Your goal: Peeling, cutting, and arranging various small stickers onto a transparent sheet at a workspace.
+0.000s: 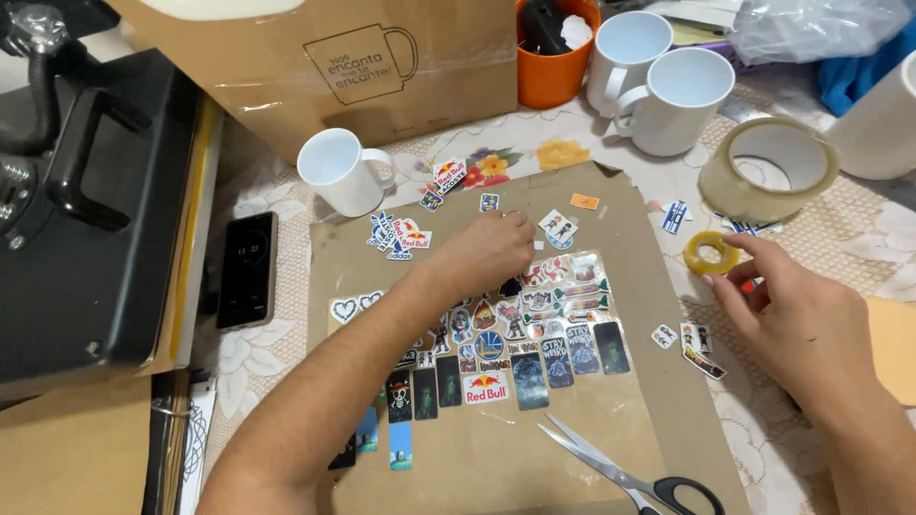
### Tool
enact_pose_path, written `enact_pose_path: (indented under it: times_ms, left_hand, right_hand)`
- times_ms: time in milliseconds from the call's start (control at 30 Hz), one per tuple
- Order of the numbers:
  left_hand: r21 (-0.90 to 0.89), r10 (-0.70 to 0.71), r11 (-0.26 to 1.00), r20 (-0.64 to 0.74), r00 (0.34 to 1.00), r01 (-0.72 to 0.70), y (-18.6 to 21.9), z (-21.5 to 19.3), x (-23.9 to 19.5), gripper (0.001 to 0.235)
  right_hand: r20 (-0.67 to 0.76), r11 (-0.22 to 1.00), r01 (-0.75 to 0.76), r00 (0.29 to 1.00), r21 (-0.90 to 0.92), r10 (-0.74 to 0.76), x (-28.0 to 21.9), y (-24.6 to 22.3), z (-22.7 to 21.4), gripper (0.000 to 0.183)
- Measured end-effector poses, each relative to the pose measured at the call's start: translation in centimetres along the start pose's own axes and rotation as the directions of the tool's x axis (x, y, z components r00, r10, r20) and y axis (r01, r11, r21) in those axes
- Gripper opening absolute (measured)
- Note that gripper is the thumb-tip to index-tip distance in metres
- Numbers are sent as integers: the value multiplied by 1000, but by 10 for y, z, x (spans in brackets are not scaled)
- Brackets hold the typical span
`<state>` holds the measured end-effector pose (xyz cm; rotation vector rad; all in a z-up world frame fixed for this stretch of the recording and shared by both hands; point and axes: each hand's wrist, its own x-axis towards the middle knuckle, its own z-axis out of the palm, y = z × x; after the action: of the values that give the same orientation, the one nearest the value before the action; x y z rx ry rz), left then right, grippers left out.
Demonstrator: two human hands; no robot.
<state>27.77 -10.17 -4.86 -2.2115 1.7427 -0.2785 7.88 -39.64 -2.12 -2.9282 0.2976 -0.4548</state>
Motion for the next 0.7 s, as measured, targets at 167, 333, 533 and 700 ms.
enact_pose_path:
  times_ms: [167, 333, 533, 700]
  left_hand:
    - [49, 35, 998, 120, 992, -41, 1, -15, 10, 4]
    - [-142, -165, 976, 24, 986, 167, -2, -18, 7, 4]
    - [-890, -660, -203, 432, 615, 407, 15, -98, -19, 12]
    - [-901, -622, 422, -368, 691, -101, 60, -128, -64, 13]
  right_hand:
    - [-18, 1000, 19, 1000, 11, -18, -2, -4, -2, 42]
    - [-47, 999, 33, 998, 17, -32, -2, -2, -1, 42]
    - [8, 997, 2, 1000, 82, -2, -1, -15, -6, 42]
    - [-129, 692, 301, 948, 656, -291, -18, -52, -25, 33]
